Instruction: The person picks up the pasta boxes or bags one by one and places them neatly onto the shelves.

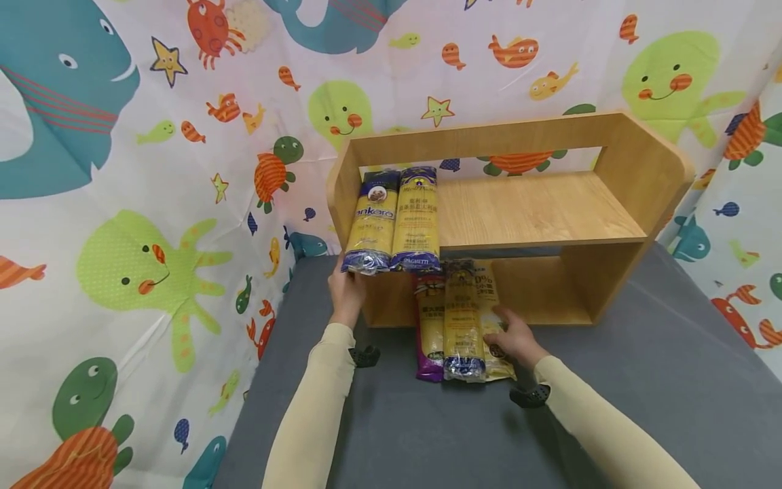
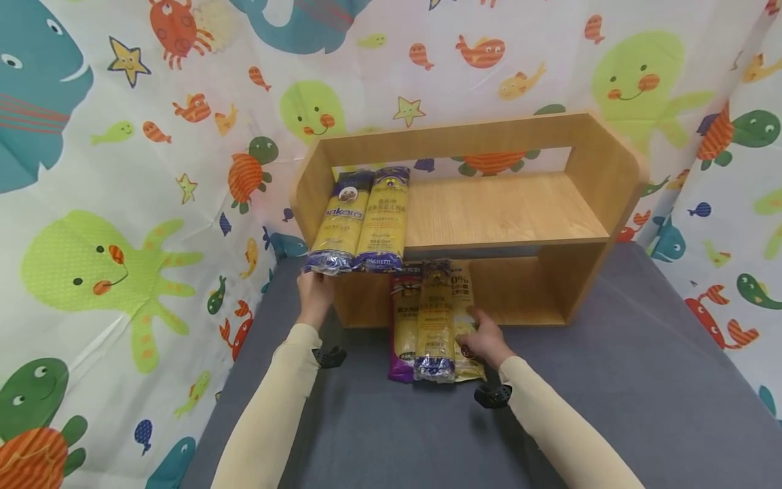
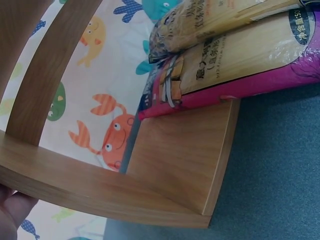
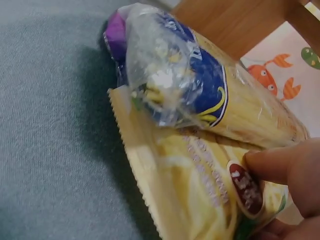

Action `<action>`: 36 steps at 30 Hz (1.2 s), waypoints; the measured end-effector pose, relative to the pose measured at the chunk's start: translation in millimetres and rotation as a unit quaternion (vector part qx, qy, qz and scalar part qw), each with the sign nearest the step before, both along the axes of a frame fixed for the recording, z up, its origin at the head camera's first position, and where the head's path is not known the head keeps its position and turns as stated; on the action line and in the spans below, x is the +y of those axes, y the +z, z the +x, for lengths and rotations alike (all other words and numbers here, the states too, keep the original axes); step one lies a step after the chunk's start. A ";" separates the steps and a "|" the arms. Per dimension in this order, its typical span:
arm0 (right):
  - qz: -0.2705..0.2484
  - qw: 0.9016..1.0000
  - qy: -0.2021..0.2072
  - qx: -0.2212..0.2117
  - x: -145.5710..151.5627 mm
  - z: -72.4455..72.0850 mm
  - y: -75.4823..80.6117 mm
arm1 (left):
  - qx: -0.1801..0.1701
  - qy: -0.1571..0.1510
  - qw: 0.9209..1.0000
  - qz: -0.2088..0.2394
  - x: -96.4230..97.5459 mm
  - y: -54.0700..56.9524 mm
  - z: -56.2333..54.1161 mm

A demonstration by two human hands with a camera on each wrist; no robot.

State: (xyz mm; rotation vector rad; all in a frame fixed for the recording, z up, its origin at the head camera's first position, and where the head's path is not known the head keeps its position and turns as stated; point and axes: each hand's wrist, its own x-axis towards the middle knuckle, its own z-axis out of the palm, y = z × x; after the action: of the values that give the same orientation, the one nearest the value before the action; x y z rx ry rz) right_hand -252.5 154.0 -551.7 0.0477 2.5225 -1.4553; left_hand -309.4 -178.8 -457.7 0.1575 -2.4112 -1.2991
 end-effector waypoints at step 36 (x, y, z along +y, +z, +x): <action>-0.112 0.990 0.054 -0.067 103.4 168.1 -4.0 | 0.006 0.000 1.000 -0.003 1.1 -0.7 -1.6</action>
State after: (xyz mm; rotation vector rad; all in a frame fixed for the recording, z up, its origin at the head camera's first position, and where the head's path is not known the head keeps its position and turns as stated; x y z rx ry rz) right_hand -84.4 257.4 -555.7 -0.0270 2.2068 -1.6226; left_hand -311.0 -177.6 -458.3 0.1484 -2.4048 -1.2885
